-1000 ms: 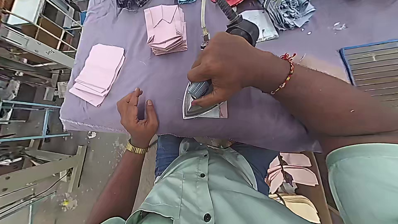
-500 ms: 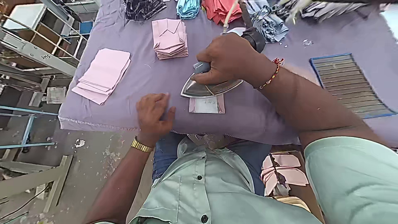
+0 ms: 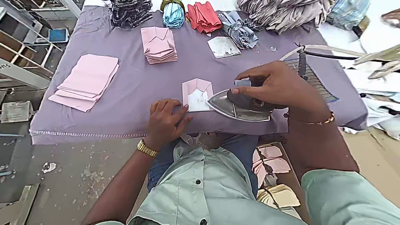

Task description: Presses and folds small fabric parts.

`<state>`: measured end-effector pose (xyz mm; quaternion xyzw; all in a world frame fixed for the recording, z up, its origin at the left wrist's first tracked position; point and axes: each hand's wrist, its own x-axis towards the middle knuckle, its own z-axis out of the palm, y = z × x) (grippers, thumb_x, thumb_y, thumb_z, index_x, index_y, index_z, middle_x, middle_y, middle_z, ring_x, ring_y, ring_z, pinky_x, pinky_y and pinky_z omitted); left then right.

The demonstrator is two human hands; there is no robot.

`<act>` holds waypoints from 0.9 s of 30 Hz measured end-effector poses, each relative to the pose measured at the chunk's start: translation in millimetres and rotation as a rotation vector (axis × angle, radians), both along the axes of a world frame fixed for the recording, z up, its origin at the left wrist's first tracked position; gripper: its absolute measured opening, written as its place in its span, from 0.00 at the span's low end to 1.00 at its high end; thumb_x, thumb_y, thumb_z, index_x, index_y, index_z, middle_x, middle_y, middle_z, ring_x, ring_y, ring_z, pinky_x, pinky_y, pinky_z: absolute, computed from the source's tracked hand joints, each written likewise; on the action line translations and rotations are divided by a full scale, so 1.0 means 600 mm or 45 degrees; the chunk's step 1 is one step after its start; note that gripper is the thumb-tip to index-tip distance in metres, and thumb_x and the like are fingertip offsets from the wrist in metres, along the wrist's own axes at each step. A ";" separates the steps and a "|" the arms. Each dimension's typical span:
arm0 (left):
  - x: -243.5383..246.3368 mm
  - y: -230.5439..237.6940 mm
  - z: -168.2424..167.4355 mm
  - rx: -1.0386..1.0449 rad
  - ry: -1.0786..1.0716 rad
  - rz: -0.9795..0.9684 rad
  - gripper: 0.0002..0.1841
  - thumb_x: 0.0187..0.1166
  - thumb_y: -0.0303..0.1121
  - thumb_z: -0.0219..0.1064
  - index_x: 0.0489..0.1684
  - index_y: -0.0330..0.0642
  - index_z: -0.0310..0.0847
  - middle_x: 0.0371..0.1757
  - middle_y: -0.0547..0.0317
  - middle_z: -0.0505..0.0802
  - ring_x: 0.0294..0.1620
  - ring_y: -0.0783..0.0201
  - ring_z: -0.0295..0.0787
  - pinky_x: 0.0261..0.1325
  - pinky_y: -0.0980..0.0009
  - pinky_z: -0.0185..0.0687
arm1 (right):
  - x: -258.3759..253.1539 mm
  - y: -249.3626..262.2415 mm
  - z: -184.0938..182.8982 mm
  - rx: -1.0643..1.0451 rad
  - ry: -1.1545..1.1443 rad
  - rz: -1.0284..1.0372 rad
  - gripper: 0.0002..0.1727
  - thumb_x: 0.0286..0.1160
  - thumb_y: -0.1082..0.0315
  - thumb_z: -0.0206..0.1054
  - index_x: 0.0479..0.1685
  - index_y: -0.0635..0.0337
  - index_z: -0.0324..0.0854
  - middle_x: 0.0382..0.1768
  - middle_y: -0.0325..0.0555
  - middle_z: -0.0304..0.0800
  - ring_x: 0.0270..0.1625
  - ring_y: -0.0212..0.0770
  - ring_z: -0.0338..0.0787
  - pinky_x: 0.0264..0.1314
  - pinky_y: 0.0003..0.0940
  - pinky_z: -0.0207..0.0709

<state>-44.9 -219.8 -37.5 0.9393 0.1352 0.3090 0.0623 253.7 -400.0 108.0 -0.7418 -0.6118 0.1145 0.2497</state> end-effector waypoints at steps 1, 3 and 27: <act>0.000 -0.001 -0.001 0.001 -0.006 0.006 0.18 0.81 0.56 0.67 0.60 0.65 0.94 0.62 0.62 0.91 0.71 0.58 0.80 0.76 0.49 0.67 | -0.010 -0.010 -0.001 0.027 -0.009 0.046 0.21 0.71 0.34 0.71 0.47 0.36 0.96 0.26 0.22 0.91 0.24 0.19 0.83 0.25 0.27 0.79; -0.001 -0.002 -0.003 0.008 -0.005 0.015 0.18 0.80 0.56 0.68 0.60 0.64 0.94 0.63 0.62 0.91 0.71 0.58 0.80 0.76 0.50 0.67 | -0.034 -0.013 -0.012 0.075 -0.128 0.107 0.20 0.77 0.35 0.66 0.42 0.37 0.94 0.23 0.23 0.86 0.24 0.22 0.81 0.24 0.32 0.74; 0.001 0.014 0.022 -0.501 -0.142 -0.132 0.16 0.77 0.45 0.74 0.60 0.55 0.94 0.50 0.71 0.95 0.58 0.67 0.84 0.63 0.57 0.77 | -0.210 0.025 -0.217 0.222 -0.640 0.180 0.33 0.91 0.42 0.51 0.73 0.61 0.83 0.77 0.56 0.84 0.86 0.55 0.74 0.94 0.72 0.42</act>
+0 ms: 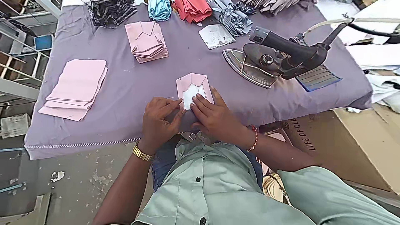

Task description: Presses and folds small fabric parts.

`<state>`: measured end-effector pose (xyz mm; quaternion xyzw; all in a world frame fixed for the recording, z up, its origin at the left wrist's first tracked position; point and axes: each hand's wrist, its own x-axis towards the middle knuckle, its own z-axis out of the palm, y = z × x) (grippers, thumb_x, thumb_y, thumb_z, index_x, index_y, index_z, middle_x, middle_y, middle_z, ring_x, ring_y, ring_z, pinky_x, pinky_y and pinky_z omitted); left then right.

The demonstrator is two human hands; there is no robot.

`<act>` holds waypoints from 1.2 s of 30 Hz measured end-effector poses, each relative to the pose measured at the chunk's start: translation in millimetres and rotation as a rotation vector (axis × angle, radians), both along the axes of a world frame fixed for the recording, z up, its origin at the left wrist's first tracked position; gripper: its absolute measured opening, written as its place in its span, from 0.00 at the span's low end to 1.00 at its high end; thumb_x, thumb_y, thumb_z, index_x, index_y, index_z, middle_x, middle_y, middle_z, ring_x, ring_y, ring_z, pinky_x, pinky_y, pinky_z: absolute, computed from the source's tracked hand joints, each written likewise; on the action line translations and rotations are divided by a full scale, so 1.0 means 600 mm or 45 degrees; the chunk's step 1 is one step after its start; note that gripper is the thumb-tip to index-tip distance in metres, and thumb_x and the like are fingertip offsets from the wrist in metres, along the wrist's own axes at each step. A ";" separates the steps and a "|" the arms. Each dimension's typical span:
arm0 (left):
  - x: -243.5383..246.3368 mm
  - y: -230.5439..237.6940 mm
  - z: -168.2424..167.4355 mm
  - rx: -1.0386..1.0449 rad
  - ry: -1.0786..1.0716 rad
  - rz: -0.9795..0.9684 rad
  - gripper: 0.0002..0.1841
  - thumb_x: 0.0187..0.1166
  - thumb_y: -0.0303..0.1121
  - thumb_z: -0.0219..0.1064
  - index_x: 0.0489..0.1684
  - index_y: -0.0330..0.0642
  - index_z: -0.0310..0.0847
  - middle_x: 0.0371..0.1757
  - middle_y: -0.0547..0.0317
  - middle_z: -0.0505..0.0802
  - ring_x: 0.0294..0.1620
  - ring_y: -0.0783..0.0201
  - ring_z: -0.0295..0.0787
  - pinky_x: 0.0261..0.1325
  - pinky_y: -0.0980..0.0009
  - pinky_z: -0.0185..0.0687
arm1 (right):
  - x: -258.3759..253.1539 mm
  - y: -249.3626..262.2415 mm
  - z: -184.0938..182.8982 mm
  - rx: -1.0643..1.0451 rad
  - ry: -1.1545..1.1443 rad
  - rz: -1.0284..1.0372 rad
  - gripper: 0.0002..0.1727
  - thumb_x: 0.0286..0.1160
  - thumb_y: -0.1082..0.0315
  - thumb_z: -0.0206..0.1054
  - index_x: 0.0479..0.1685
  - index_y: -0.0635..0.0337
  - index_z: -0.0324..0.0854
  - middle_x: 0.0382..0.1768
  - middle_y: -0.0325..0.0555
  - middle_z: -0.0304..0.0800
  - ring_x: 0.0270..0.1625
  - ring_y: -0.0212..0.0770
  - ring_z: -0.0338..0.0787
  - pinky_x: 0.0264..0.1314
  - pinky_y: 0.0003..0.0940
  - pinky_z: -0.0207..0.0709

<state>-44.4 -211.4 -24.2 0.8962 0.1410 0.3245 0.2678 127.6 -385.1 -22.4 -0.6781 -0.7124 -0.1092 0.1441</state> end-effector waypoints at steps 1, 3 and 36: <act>-0.001 0.002 0.000 -0.015 -0.014 -0.002 0.16 0.78 0.42 0.73 0.61 0.53 0.94 0.49 0.71 0.95 0.58 0.67 0.85 0.62 0.58 0.78 | -0.011 -0.004 -0.006 0.057 -0.029 -0.041 0.28 0.92 0.48 0.53 0.69 0.62 0.85 0.73 0.55 0.87 0.84 0.54 0.78 0.94 0.68 0.48; -0.004 0.002 0.000 -0.043 -0.055 -0.005 0.15 0.79 0.39 0.72 0.61 0.49 0.93 0.50 0.69 0.97 0.58 0.67 0.88 0.64 0.60 0.82 | -0.030 -0.019 -0.003 0.185 -0.024 -0.043 0.17 0.90 0.66 0.57 0.61 0.64 0.88 0.63 0.54 0.94 0.75 0.52 0.88 0.91 0.59 0.63; 0.076 0.052 0.055 -0.891 0.082 0.057 0.09 0.71 0.35 0.82 0.44 0.46 0.94 0.36 0.63 0.96 0.31 0.68 0.93 0.36 0.67 0.93 | 0.125 0.082 0.094 0.244 1.192 -0.258 0.04 0.75 0.69 0.76 0.42 0.58 0.89 0.28 0.41 0.91 0.22 0.34 0.84 0.23 0.30 0.80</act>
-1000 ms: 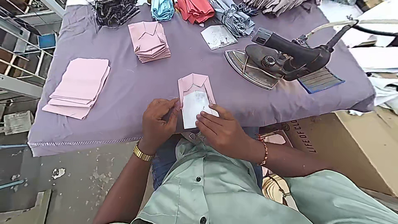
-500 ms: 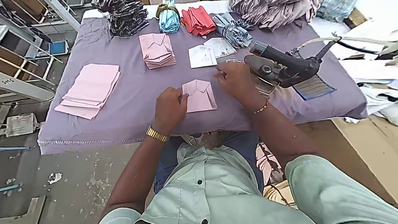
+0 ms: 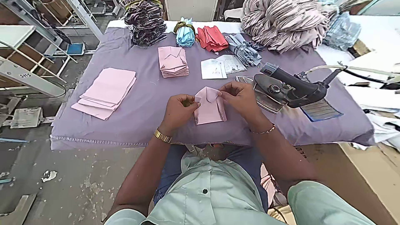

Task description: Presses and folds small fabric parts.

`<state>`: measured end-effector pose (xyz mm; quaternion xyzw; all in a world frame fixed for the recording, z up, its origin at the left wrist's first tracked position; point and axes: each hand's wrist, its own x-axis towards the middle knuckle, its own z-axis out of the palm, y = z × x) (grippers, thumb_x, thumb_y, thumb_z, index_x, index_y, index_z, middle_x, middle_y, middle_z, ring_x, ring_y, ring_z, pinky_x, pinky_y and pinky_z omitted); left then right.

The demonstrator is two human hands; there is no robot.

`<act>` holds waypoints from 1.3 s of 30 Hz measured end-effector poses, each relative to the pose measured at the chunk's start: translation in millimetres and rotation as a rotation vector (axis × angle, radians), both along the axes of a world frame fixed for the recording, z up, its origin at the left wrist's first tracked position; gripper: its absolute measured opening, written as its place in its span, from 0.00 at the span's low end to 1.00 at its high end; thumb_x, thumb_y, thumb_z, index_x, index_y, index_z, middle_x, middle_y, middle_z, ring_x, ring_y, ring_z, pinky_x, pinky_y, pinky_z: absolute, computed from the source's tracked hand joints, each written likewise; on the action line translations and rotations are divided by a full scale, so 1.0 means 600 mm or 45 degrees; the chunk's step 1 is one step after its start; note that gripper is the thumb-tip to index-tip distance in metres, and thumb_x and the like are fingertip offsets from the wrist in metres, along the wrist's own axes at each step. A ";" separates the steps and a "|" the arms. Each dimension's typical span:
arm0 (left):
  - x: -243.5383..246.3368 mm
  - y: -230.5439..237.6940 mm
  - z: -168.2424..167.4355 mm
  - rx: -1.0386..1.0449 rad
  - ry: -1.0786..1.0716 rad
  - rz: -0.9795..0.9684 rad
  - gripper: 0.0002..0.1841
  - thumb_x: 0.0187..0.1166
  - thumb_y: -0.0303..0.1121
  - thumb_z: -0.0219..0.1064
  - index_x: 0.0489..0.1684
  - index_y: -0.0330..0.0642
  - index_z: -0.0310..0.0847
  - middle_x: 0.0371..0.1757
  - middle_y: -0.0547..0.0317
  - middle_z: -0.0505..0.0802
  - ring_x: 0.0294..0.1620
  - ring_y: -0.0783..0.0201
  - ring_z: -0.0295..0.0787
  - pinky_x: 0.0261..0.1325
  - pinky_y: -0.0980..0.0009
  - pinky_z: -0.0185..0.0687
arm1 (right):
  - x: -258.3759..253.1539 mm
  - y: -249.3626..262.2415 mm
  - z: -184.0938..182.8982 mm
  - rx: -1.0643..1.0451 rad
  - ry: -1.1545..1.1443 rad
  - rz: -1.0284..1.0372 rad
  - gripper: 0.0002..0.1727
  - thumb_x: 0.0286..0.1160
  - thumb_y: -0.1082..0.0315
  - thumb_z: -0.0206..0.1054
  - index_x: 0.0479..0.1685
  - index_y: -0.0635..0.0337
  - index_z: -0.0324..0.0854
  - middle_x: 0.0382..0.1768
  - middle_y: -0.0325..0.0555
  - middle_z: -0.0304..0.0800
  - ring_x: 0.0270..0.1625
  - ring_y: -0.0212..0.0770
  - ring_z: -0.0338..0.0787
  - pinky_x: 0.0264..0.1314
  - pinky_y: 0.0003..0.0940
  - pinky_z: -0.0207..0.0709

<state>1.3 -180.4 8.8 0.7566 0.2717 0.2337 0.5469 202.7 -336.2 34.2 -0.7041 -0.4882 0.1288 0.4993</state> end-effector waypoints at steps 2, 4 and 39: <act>-0.010 0.003 0.000 -0.074 -0.194 -0.063 0.08 0.74 0.31 0.80 0.45 0.42 0.92 0.41 0.58 0.97 0.37 0.63 0.95 0.41 0.65 0.95 | -0.017 0.000 0.025 0.118 0.052 0.085 0.05 0.78 0.71 0.73 0.47 0.59 0.86 0.29 0.41 0.90 0.23 0.33 0.85 0.23 0.26 0.82; -0.017 0.009 0.003 -0.121 -0.328 -0.135 0.09 0.77 0.28 0.76 0.51 0.38 0.88 0.41 0.53 0.96 0.37 0.61 0.94 0.43 0.65 0.94 | -0.029 0.014 0.044 0.234 0.034 0.113 0.05 0.78 0.72 0.73 0.48 0.60 0.84 0.29 0.39 0.89 0.22 0.29 0.83 0.22 0.22 0.80; 0.025 0.327 0.034 0.871 -0.147 0.213 0.13 0.83 0.41 0.66 0.43 0.43 0.94 0.47 0.57 0.96 0.43 0.70 0.94 0.49 0.70 0.92 | -0.003 0.316 0.019 0.105 -0.987 0.093 0.16 0.82 0.72 0.58 0.56 0.66 0.91 0.62 0.56 0.94 0.68 0.51 0.92 0.71 0.50 0.84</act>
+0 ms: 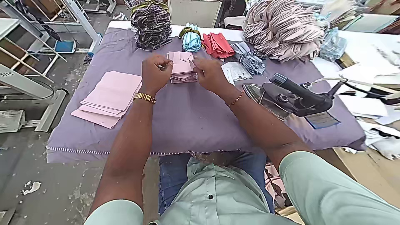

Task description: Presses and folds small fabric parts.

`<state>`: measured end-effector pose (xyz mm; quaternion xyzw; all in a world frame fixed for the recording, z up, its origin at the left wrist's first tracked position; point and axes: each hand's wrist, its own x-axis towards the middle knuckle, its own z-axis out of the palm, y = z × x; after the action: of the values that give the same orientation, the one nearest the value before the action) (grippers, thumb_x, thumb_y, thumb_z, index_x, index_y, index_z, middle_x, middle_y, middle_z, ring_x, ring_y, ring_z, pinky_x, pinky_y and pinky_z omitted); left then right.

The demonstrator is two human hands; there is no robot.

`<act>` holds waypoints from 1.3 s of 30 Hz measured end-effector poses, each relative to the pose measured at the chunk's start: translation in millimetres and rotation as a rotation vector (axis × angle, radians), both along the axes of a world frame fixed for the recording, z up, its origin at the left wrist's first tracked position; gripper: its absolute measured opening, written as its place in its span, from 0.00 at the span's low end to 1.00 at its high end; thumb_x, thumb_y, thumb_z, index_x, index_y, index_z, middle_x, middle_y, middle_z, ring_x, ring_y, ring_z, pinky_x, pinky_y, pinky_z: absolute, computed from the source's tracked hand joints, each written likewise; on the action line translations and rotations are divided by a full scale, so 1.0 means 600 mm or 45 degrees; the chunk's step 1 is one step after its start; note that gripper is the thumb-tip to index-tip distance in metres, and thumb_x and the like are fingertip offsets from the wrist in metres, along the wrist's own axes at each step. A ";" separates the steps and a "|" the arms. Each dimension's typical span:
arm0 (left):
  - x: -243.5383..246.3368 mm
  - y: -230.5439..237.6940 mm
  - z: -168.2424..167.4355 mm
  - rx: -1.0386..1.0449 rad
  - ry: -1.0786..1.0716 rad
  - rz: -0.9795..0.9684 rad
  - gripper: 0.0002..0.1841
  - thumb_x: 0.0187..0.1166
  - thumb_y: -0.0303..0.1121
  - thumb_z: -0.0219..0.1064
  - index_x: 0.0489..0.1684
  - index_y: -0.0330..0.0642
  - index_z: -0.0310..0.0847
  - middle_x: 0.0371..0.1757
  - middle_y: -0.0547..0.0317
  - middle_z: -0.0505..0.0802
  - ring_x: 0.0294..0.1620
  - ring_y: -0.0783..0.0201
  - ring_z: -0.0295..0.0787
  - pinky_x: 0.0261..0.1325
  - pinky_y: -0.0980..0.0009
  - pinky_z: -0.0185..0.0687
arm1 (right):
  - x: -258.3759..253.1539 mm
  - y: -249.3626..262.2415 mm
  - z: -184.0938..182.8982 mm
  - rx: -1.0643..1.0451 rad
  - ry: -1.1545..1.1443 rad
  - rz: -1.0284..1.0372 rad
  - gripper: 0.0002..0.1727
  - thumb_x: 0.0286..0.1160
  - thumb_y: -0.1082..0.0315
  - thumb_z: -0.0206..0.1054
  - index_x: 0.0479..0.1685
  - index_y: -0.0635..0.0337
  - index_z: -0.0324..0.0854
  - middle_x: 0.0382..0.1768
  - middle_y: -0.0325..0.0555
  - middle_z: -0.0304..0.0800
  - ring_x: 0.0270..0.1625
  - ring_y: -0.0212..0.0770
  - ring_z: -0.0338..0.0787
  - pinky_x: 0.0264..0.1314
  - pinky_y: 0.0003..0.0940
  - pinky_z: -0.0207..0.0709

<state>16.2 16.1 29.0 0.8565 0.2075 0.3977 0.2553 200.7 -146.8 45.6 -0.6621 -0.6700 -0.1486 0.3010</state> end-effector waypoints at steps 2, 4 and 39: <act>0.001 -0.002 -0.007 0.108 0.121 -0.065 0.13 0.80 0.42 0.66 0.41 0.44 0.95 0.45 0.57 0.95 0.43 0.67 0.92 0.51 0.64 0.89 | -0.001 0.000 -0.022 -0.221 -0.120 -0.074 0.22 0.82 0.73 0.53 0.69 0.65 0.85 0.75 0.57 0.84 0.80 0.55 0.81 0.76 0.58 0.76; 0.007 -0.010 -0.014 0.174 0.238 -0.061 0.13 0.78 0.41 0.66 0.39 0.44 0.96 0.44 0.55 0.95 0.44 0.62 0.92 0.53 0.58 0.88 | -0.002 -0.001 -0.040 -0.427 -0.199 -0.134 0.24 0.83 0.71 0.53 0.75 0.62 0.80 0.83 0.54 0.77 0.87 0.57 0.72 0.78 0.67 0.68; -0.383 0.012 -0.024 0.081 0.705 0.234 0.12 0.78 0.33 0.68 0.51 0.42 0.94 0.60 0.50 0.94 0.62 0.55 0.91 0.68 0.50 0.84 | 0.012 -0.380 -0.113 0.052 0.267 0.000 0.15 0.85 0.62 0.65 0.54 0.60 0.94 0.50 0.52 0.98 0.54 0.48 0.96 0.62 0.47 0.86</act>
<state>-213.9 23.0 14.5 0.9177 0.3333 0.1765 0.1249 207.7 -374.6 -22.0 -0.6677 -0.6317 -0.0921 0.3829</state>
